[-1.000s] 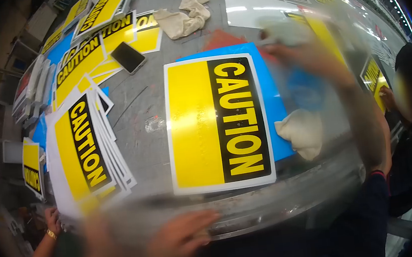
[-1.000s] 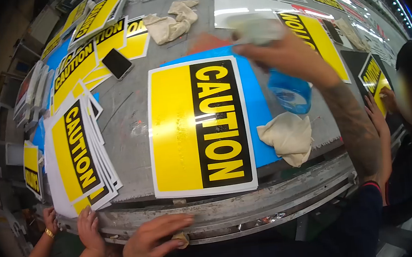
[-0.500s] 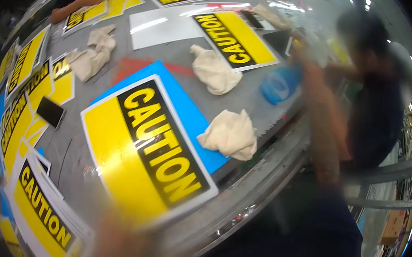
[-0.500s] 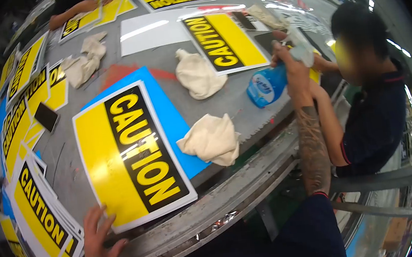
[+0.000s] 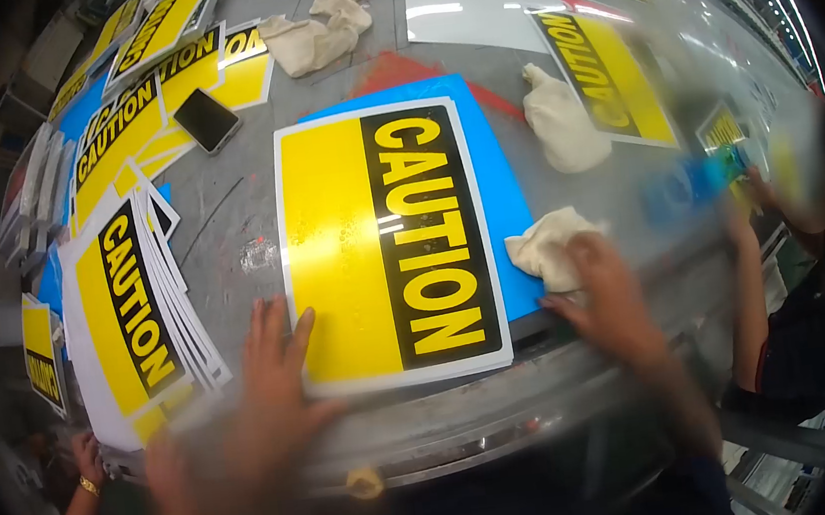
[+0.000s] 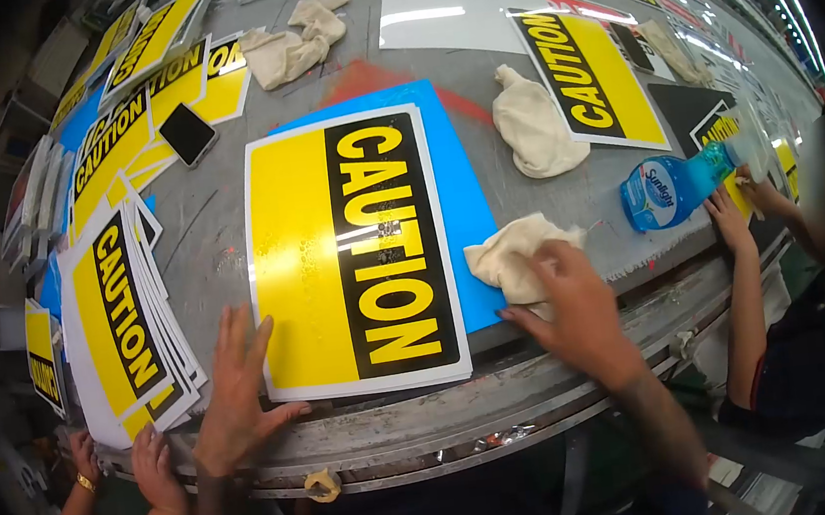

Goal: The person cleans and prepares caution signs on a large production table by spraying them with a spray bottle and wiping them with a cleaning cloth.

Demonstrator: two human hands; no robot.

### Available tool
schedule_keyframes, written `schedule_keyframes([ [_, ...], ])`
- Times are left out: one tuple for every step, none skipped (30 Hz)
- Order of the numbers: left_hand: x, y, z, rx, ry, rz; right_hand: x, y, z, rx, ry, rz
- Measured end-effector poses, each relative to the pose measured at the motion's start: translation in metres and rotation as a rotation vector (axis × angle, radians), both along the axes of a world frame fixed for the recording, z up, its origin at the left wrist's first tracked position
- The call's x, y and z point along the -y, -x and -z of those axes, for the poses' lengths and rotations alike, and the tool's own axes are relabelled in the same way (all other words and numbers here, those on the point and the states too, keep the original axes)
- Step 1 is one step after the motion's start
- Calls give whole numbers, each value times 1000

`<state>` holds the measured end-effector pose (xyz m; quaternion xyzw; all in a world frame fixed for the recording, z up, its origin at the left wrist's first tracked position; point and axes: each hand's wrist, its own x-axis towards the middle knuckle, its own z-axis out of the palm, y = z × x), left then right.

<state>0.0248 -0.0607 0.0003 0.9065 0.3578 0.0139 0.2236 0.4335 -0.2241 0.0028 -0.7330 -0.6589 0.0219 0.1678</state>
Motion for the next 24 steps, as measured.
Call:
schedule_keyframes([
  [-3, -3, 0, -10, -17, 19, -9, -8, 5, -129, -39, 23],
  [-4, -4, 0, -19, -29, 40, -20, -19, 8, -251, -81, 34],
  [-5, -6, -1, -16, -44, 38, -36, -30, 6, -376, -117, 30],
  [-4, -7, -3, -24, -46, 39, -54, -27, -13, -448, -179, 31],
  [-2, -5, -6, -38, -46, 45, -74, -13, -45, -526, -240, 40],
  [0, -3, -4, -23, -47, 29, -94, -1, -64, -601, -305, 52],
  [2, -2, -4, -32, -39, 13, -113, 5, -67, -634, -250, -5],
  [3, -1, -4, -37, -31, 1, -127, 11, -69, -662, -195, -60],
  [5, 0, -3, -39, -21, -11, -140, 13, -24, -368, -422, -129],
  [6, 1, -3, -23, -23, -11, -145, 21, -10, -294, -271, -265],
  [8, 3, -1, -19, -24, -19, -149, 33, 7, -139, -147, -423],
  [10, 6, 3, -16, -25, -27, -141, 47, 40, -68, -145, -499],
  [10, 8, 7, -12, -30, -37, -129, 55, 42, 49, -60, -606],
  [12, 10, 12, -26, -34, -47, -113, 63, 33, -93, 20, -651],
  [10, 9, 13, -24, -33, -53, -95, 69, 38, -257, 116, -692],
  [11, 8, 12, -28, -23, -58, -80, 73, 35, -261, 158, -732],
  [11, 9, 11, -38, -17, -53, -71, 76, 33, -271, 194, -762],
  [8, 10, 13, -25, -22, -37, -77, 69, 35, -226, 217, -764],
  [5, 8, 13, -33, -15, -44, -92, 61, 31, -180, 241, -766],
  [5, 8, 13, -45, -4, -48, -106, 52, 25, -133, 155, -621],
  [4, 7, 12, -60, 8, -48, -123, 41, 33, -116, 48, -538],
  [4, 8, 15, -53, -2, -55, -129, 38, 29, -56, 67, -518],
  [3, 9, 17, -29, 4, -72, -132, 39, 23, 5, 82, -502],
  [3, 11, 18, -7, 13, -93, -128, 46, 21, 32, 127, -627],
])
